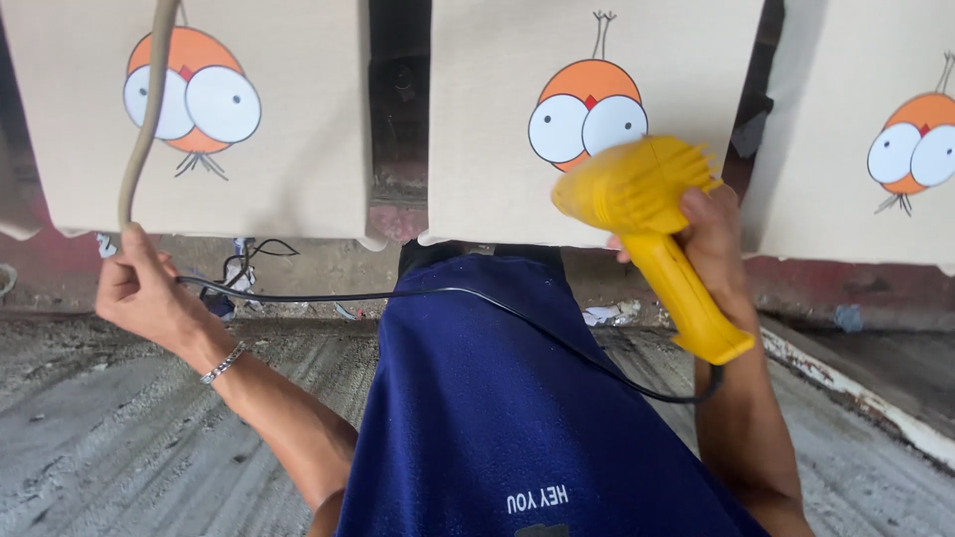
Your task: The person uses a yellow heat gun to apply heat to a printed cartoon design on a hanging canvas. They move the heat gun back and forth over the design while holding the power cord with the other hand.
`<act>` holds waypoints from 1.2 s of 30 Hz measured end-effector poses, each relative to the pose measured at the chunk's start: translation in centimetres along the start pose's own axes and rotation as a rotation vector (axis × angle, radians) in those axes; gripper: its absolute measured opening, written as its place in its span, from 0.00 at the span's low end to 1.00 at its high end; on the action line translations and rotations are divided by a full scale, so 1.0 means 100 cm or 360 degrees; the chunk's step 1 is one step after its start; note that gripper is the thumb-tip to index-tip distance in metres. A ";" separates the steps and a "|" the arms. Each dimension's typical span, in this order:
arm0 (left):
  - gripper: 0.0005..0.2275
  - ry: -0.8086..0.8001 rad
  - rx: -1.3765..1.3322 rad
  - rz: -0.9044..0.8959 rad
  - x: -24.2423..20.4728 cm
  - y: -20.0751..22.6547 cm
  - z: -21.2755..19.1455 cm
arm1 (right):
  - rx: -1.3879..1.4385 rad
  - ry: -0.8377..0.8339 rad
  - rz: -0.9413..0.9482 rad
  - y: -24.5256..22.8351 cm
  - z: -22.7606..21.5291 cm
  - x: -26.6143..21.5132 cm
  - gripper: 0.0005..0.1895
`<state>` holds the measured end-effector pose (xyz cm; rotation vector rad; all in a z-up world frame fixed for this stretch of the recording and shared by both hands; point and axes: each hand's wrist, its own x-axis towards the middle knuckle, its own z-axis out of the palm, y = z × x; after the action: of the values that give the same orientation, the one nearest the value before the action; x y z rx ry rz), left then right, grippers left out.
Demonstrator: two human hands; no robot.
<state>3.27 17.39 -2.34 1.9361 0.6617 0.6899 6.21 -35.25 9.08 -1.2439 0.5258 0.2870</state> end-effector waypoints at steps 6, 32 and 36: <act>0.26 -0.0128 0.0103 0.0049 0.010 0.026 0.009 | -0.0364 0.0233 -0.0124 -0.010 0.019 -0.016 0.32; 0.22 -0.0444 -0.0096 -0.0094 0.008 0.008 0.012 | -0.0118 0.0480 -0.0232 0.000 -0.006 -0.002 0.33; 0.20 -0.0457 -0.0080 -0.0175 0.005 0.011 0.011 | 0.0308 0.0005 -0.0155 0.009 -0.009 0.006 0.36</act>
<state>4.57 16.62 -1.74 1.8892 0.5603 0.3474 6.15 -35.85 7.85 -1.0786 0.4826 0.1484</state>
